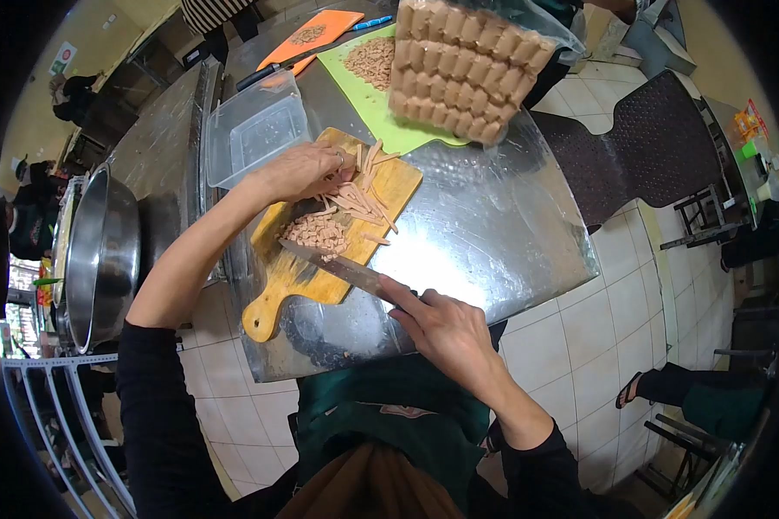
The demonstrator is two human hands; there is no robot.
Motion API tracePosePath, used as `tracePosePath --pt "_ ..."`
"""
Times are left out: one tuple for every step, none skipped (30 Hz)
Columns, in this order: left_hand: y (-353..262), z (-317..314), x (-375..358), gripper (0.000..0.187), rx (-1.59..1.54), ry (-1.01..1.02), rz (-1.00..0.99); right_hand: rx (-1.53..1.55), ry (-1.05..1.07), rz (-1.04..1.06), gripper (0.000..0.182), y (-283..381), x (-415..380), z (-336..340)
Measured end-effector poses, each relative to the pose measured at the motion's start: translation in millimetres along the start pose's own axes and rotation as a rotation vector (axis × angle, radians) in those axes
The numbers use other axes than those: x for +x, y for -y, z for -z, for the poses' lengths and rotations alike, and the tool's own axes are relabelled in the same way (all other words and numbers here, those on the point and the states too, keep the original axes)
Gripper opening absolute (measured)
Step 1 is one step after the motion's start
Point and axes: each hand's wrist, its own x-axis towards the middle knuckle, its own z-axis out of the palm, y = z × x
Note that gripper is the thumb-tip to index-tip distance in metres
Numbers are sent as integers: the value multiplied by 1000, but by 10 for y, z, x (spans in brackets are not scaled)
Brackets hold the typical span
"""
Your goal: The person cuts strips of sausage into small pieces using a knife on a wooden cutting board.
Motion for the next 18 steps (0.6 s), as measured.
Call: tracePosePath --pt "8 -17 -5 23 -14 -16 -2 -2 23 -26 50 17 7 17" --pt "14 -37 -13 23 -28 -33 -5 -5 46 -52 50 47 15 45" --pt "14 -50 -19 22 -43 -50 -7 -8 70 -78 49 66 20 61" --pt "17 -58 -20 22 -37 -43 0 -13 63 -73 49 68 21 57" --pt "21 -63 -20 22 -31 -36 7 -17 56 -68 49 69 20 48" --pt "14 -56 -21 23 -25 -29 14 -21 47 -63 49 71 19 41" --pt "9 -47 -21 23 -25 -16 18 -20 48 -62 50 76 19 42" --pt "5 -39 -21 24 -25 -4 22 -20 49 -60 50 82 17 46" --pt "2 -33 -21 25 -24 9 26 -20 49 -59 50 85 17 47" --pt "7 -39 -27 24 -11 1 11 -19 51 -61 50 87 15 47" --pt "12 -46 -37 24 3 -6 -4 -19 52 -64 50 88 11 45" --pt "1 -39 -47 24 16 -13 -19 -18 54 -67 51 88 7 42" --pt "-13 -34 -55 24 14 -8 -2 -17 54 -68 51 86 3 38" --pt "-29 -32 -68 23 12 -3 15 -15 54 -69 51 84 0 32" --pt "-47 -28 -81 23 10 3 31 -13 54 -69 51 84 -3 28" --pt "-39 -46 -95 23 11 -16 20 -10 54 -68 51 86 -3 27" --pt "-21 -77 -111 23 13 -35 8 -8 54 -67 51 89 -1 25" --pt "-15 -98 -123 23 16 -55 -4 -6 53 -66 51 91 0 23"
